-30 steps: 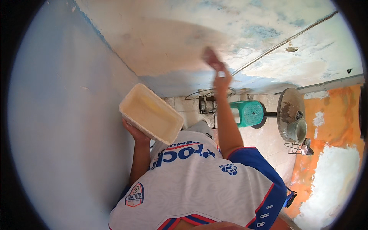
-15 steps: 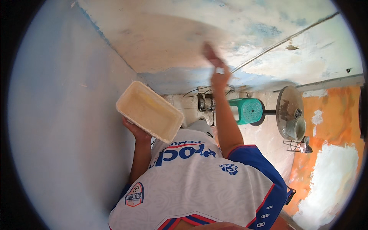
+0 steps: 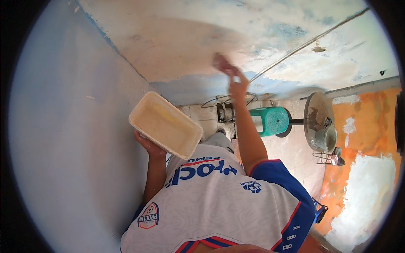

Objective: The person applies plaster to a ceiling using a spreader while holding a plastic container of the material. They load the spreader from the container and wipe the plaster onto the ceiling surface repeatedly.

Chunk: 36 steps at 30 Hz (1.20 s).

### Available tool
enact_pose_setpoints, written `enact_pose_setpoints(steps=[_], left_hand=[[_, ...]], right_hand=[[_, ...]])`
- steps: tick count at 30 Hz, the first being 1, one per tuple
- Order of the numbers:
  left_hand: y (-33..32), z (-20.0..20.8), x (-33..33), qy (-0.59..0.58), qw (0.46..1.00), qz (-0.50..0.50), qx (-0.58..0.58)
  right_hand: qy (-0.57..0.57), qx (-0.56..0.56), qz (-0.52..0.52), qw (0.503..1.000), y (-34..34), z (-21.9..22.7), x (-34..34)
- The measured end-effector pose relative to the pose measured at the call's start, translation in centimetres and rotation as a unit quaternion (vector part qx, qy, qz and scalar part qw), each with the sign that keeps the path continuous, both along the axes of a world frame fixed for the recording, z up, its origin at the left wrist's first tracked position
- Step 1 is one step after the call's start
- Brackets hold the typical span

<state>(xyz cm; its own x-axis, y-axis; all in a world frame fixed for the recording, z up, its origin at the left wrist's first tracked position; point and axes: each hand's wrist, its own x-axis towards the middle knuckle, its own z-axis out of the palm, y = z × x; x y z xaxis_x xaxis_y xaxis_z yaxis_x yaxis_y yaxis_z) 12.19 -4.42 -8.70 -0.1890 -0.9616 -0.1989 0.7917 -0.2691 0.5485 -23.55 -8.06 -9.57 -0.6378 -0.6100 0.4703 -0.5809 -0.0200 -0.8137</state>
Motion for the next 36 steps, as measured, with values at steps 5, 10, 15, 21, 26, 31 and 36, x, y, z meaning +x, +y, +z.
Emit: enact_pose_setpoints(steps=[5,10,15,21,26,31,36], left_hand=[[0.1,0.5,-0.1,0.01,1.0,-0.007,0.002],[0.7,0.2,0.3,-0.024,1.0,0.014,-0.009],[0.9,0.2,-0.6,-0.067,0.997,0.011,-0.028],[0.9,0.8,-1.3,-0.051,0.998,0.031,-0.018],[1.1,0.4,-1.8,0.002,0.999,0.025,-0.02],[0.8,0.5,-3.1,-0.045,0.998,-0.004,-0.038],[0.6,2.6,-6.3,-0.046,0.999,0.023,-0.02]], right_hand=[[0.033,-0.035,-0.063,0.997,-3.8,0.3,-3.0],[-0.095,-0.068,-0.162,0.98,2.4,2.3,-9.2],[0.047,-0.034,-0.009,0.998,-1.2,-1.4,-0.3],[-0.027,-0.079,-0.05,0.995,-3.1,2.1,-3.3],[-0.101,-0.064,-0.188,0.975,2.7,2.5,-7.3],[0.076,-0.003,0.048,0.996,-1.9,-0.3,1.0],[-0.065,-0.059,-0.104,0.991,-1.3,1.3,-7.0]])
